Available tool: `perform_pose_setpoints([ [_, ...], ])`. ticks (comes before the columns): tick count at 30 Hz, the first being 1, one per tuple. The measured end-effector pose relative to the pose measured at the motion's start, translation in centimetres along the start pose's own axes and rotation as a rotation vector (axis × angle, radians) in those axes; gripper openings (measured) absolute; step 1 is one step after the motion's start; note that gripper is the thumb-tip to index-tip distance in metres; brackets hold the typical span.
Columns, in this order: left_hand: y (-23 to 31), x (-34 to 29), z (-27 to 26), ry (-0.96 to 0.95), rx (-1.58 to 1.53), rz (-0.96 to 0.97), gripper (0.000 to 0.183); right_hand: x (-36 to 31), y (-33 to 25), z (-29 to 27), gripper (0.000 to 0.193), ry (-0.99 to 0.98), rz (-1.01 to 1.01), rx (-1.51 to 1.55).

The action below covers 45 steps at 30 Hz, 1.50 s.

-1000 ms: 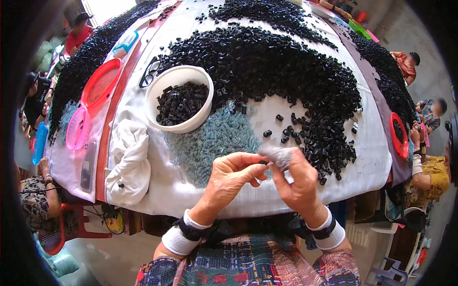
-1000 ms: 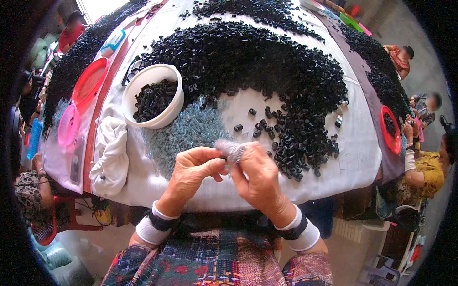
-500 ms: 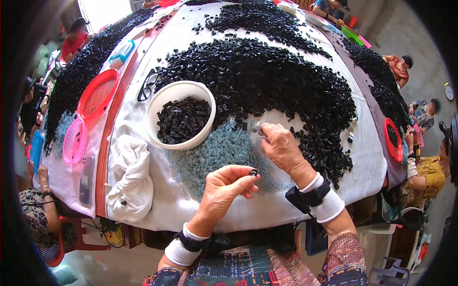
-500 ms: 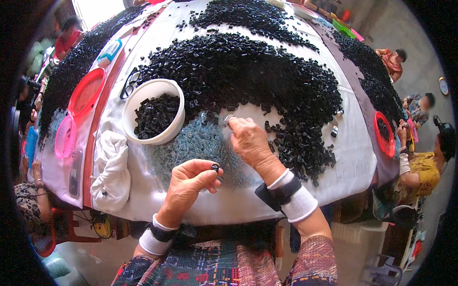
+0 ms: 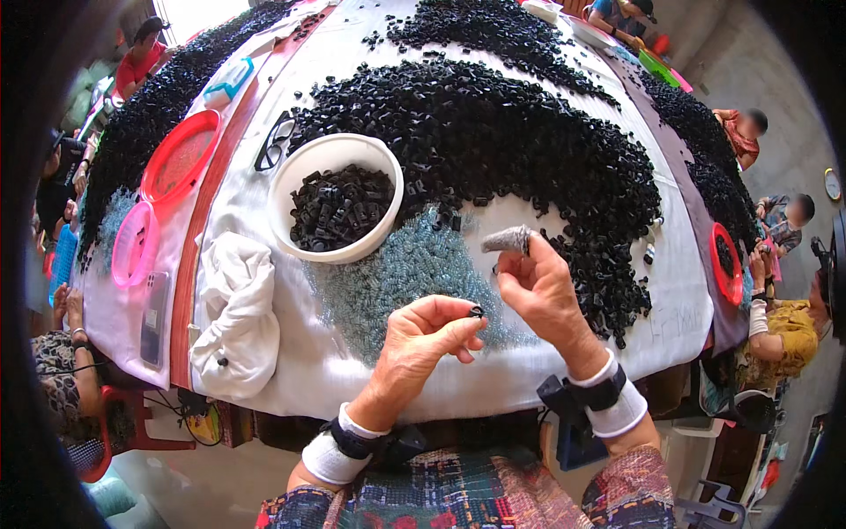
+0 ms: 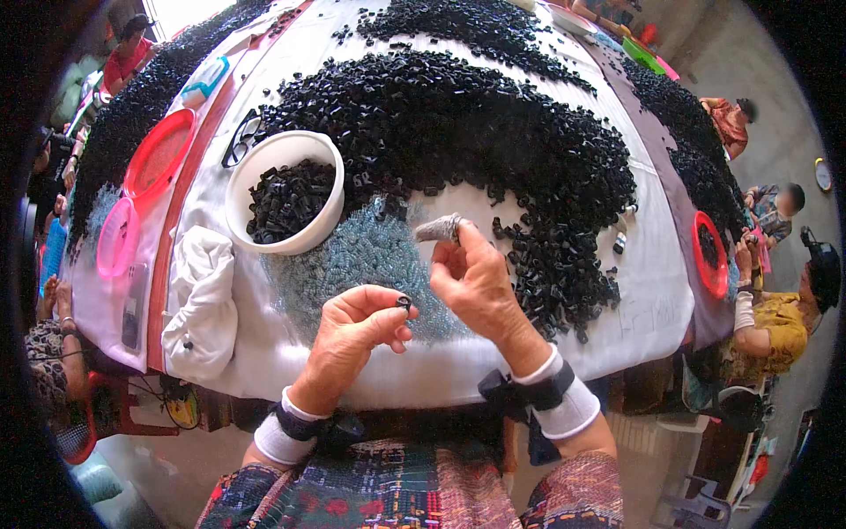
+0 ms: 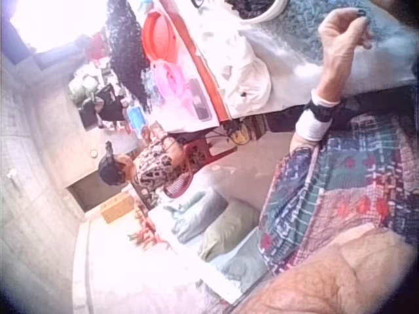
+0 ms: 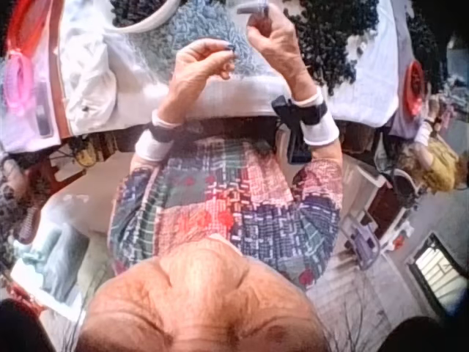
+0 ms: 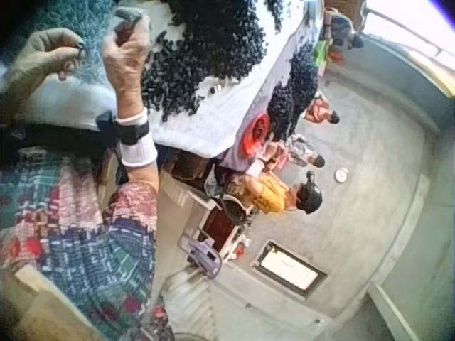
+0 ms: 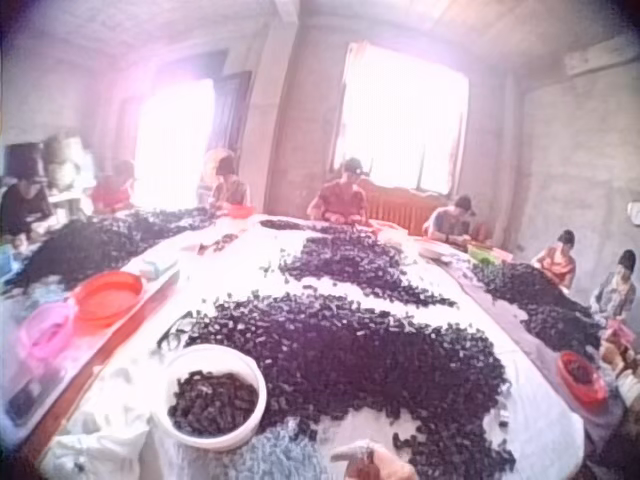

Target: Manually sort and assemble small black plastic components by hand at a workstation.

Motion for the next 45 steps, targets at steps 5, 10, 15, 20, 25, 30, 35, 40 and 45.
perform_pose_setpoints([
  [5, -0.3, -0.2, 1.2, -0.043, -0.032, -0.017, 0.019, -2.6, -1.0, -0.4, 0.032, -0.032, 0.057, 0.515],
  [10, -0.5, -0.6, 2.0, -0.038, 0.025, -0.012, 0.017, -4.5, -1.9, -0.4, 0.029, 0.027, -0.053, 0.595],
  [15, -0.5, -0.9, 2.8, -0.043, 0.048, 0.005, 0.019, -5.4, -1.0, 0.5, 0.029, 0.136, -0.111, 0.630],
  [20, -0.5, -1.0, 2.9, -0.030, 0.114, 0.042, 0.018, -5.7, -0.8, 0.6, 0.029, 0.119, -0.135, 0.601],
  [25, -0.6, -0.9, 2.8, -0.007, 0.153, 0.070, 0.018, -5.9, -0.8, 0.6, 0.028, 0.128, -0.109, 0.589],
  [30, -0.8, -0.9, 2.5, 0.000, 0.156, 0.086, 0.018, -6.2, -0.5, 0.9, 0.024, 0.167, -0.131, 0.327],
  [35, -0.7, -1.0, 2.4, 0.016, 0.181, 0.065, 0.019, -6.2, -0.6, 1.0, 0.024, 0.203, -0.168, 0.333],
  [40, -0.9, -0.8, 2.2, -0.020, 0.126, 0.056, 0.016, -5.8, -1.3, 0.1, 0.028, 0.255, -0.156, 0.443],
  [45, -0.8, -0.6, 2.1, -0.060, 0.062, 0.052, 0.015, -6.4, -1.1, -0.3, 0.027, 0.236, -0.091, 0.520],
])
Point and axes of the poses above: each hand's wrist, its own x-axis towards the middle knuckle, its own z-axis out of the palm, y = z × x, the point moved 1 cm from there along x, towards the middle knuckle, and after that the axes turned 2 degrees about -z, right-handed, at the moved point
